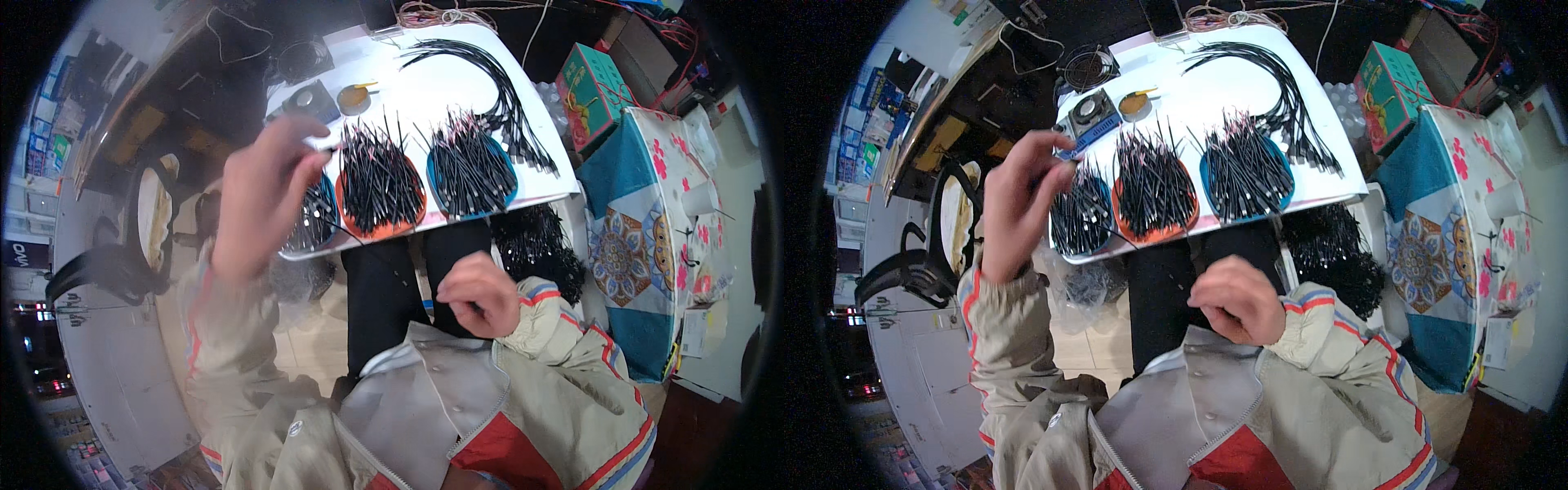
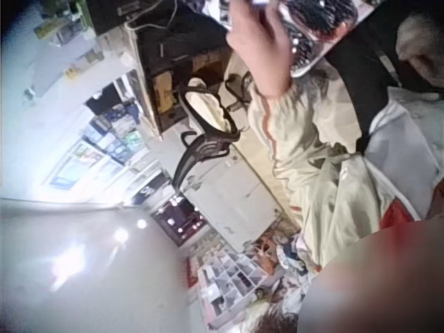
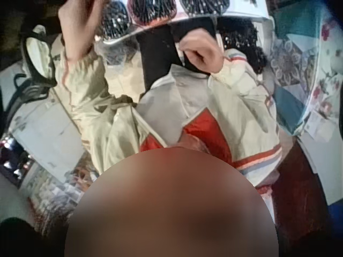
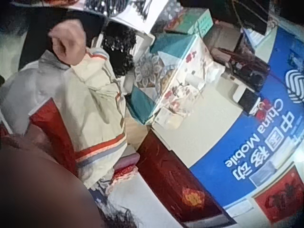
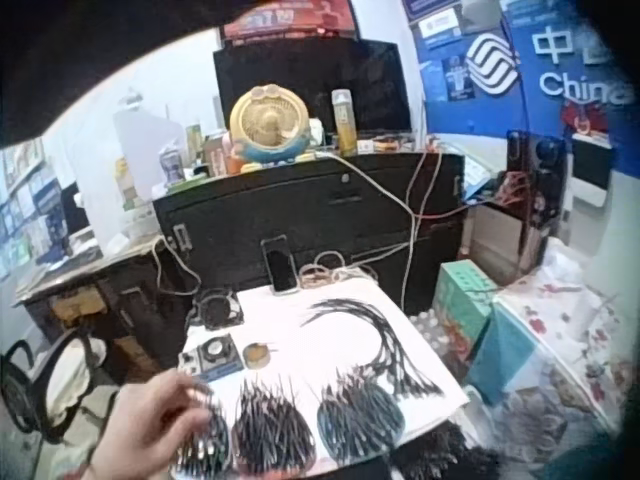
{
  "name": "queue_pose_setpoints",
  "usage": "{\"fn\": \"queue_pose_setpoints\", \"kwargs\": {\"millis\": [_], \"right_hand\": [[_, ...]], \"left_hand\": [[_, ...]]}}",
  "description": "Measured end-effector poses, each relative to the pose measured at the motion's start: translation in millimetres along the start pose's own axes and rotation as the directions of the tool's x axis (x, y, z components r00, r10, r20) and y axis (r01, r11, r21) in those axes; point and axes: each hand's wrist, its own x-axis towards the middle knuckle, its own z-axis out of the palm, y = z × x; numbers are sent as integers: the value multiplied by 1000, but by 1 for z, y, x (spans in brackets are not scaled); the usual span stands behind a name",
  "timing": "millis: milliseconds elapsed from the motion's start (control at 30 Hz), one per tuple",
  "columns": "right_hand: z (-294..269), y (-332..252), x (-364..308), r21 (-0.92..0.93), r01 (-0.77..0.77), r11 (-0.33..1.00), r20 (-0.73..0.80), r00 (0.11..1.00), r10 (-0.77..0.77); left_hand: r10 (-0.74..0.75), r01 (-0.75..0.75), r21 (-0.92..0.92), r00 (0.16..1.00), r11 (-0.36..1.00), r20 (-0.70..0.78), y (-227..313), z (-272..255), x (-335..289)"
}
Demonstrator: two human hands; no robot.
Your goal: The person sits with legs crossed and repeatedly picks up black wires from trays on the table. They strip the ends, insert small connectors, and place the finished wires into a white bin. The process is repeated for multiple wires.
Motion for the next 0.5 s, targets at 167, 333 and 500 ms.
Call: {"fn": "queue_pose_setpoints", "kwargs": {"millis": [167, 333, 500], "right_hand": [[19, 57, -42, -20, -94, 995, 176, 980, 96], [21, 79, -59, -149, -63, 987, 274, 956, 103], [17, 87, -56, -71, -102, 992, 304, 945, 119]], "left_hand": [[109, -138, 203, 983, 969, 147, -89, 37, 92], [54, -139, 366, 971, 920, 233, -161, 70, 133], [30, -184, 460, 946, 869, 322, -187, 84, 149]]}}
